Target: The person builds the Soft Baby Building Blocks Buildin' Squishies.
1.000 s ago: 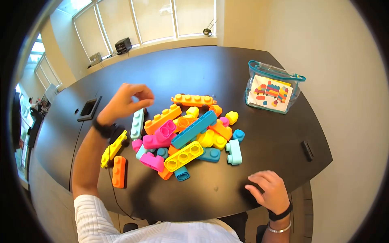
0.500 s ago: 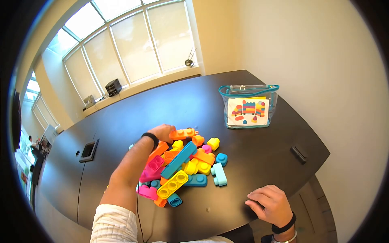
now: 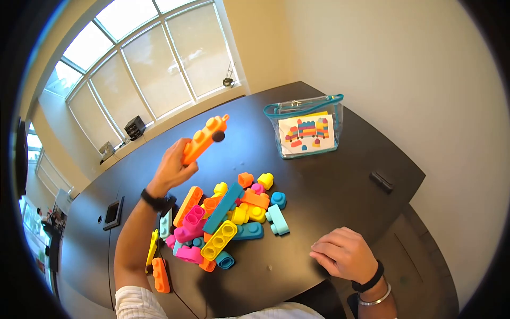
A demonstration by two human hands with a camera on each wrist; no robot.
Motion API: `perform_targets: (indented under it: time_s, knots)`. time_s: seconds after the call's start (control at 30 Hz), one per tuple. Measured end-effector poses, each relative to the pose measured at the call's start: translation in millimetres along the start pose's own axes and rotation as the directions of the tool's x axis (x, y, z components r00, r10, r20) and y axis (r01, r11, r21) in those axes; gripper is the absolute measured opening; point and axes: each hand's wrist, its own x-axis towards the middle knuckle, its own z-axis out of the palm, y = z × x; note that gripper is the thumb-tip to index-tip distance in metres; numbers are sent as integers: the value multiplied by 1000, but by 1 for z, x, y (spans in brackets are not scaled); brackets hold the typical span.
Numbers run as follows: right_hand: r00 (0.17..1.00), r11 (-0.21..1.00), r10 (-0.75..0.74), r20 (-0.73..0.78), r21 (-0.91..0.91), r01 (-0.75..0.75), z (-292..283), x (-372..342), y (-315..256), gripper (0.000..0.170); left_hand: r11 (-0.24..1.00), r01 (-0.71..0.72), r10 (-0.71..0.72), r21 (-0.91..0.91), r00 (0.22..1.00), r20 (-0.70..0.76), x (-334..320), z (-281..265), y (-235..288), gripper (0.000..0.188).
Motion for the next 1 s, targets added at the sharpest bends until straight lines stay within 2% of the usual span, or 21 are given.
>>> perform_targets:
  time_s: [0.03,0.1,0.17,0.23,0.43,0.53,0.7,0.83,1.0]
  knots:
    - [1000,1000,-18,17,7,18,2,0,-2,14,996,-56,56,-75,998,6,-17,-10,17,54]
    - [999,1000,-28,40,15,27,6,1,-5,13,991,-130,131,-10,989,64,-52,-26,47,58]
    - [997,998,-45,62,35,43,10,2,-9,13,992,-111,123,-65,968,217,-88,-47,85,60]
    - [996,997,-51,72,54,47,18,2,-12,15,979,-182,197,-92,959,202,-124,-51,109,63]
    - [982,986,-122,146,130,103,47,-1,-24,28,969,34,70,-244,911,406,-222,-49,150,65]
    - [963,982,-146,225,152,113,60,-1,-31,34,974,130,-27,-185,879,476,-256,-42,159,64]
    - [969,985,-98,226,163,61,62,9,-44,40,940,300,-195,-162,863,465,-299,-31,164,65]
    - [972,991,-79,221,127,51,65,18,-48,46,928,344,-249,-142,857,451,-311,-20,166,66]
    - [952,984,-151,267,135,118,79,26,-53,43,924,360,-263,-130,844,468,-318,3,168,65]
